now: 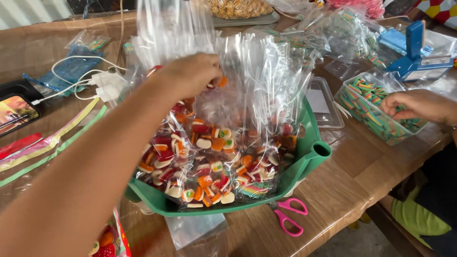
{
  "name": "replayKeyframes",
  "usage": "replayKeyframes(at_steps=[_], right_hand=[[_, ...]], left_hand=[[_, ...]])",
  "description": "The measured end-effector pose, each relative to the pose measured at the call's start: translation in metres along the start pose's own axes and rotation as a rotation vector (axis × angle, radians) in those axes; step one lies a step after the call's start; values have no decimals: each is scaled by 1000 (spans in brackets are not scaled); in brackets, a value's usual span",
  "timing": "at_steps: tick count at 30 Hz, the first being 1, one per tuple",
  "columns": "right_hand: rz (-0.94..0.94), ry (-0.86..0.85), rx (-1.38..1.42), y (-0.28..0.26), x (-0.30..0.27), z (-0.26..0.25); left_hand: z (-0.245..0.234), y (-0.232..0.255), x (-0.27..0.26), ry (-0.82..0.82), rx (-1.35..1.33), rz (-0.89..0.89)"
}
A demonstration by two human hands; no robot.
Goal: Packaging gummy candies and sticks into small plastic bags and organizing them in a crate
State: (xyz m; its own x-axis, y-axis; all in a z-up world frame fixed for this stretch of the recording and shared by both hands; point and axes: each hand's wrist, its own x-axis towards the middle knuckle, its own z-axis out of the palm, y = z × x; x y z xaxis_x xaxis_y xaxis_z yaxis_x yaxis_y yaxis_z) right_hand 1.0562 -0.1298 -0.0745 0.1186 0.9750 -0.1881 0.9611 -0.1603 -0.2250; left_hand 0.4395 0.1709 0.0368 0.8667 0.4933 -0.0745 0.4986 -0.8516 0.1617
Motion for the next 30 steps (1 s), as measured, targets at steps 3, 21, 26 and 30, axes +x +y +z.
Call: replayKeyframes(at_steps=[3, 21, 26, 30], right_hand=[[-74, 111, -438, 2, -8, -13], [-501, 387, -700, -152, -70, 145], [-727, 213, 1711, -562, -114, 245], [-725, 534, 1683, -526, -118, 262]], left_hand=[[22, 2, 9, 25, 25, 51], [66, 60, -34, -34, 235, -296], [55, 71, -60, 72, 114, -290], [75, 113, -158, 587, 416, 192]])
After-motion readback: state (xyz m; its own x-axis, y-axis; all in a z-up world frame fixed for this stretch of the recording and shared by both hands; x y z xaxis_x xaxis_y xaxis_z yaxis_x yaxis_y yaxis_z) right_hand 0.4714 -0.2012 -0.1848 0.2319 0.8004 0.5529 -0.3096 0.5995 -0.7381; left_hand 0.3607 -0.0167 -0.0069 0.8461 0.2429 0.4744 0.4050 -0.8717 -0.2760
